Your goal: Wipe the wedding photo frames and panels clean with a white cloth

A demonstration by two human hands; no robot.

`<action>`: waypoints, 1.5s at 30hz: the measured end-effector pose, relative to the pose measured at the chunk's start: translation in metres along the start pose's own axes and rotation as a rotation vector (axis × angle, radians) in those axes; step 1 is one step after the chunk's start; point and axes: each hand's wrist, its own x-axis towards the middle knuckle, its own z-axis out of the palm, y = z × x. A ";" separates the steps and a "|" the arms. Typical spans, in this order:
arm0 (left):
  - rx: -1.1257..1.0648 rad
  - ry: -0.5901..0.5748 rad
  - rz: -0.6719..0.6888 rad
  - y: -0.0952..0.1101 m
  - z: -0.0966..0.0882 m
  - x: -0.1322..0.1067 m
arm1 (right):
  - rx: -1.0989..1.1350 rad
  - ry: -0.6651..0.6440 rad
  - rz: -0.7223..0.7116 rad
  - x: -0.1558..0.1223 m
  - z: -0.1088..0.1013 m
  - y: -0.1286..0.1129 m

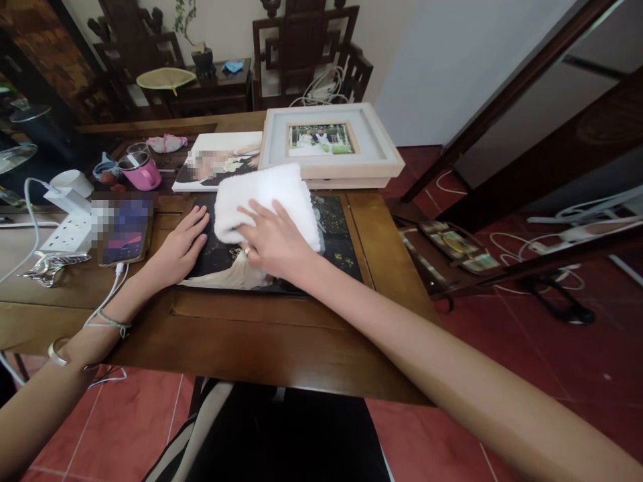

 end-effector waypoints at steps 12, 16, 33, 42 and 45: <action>-0.017 0.016 0.028 -0.006 -0.013 0.013 | 0.054 -0.137 -0.031 -0.024 -0.030 -0.055; -0.013 -0.010 0.028 -0.007 -0.023 0.020 | 0.094 -0.070 -0.156 -0.046 -0.043 -0.067; -0.151 0.302 0.061 0.007 -0.005 0.003 | 0.024 -0.133 -0.098 0.004 -0.005 -0.032; -0.151 0.281 -0.004 0.006 -0.016 0.006 | 0.311 -0.080 -0.364 -0.041 -0.037 -0.026; -0.108 0.229 0.016 0.005 -0.020 0.003 | 0.274 0.010 -0.182 -0.047 -0.041 -0.023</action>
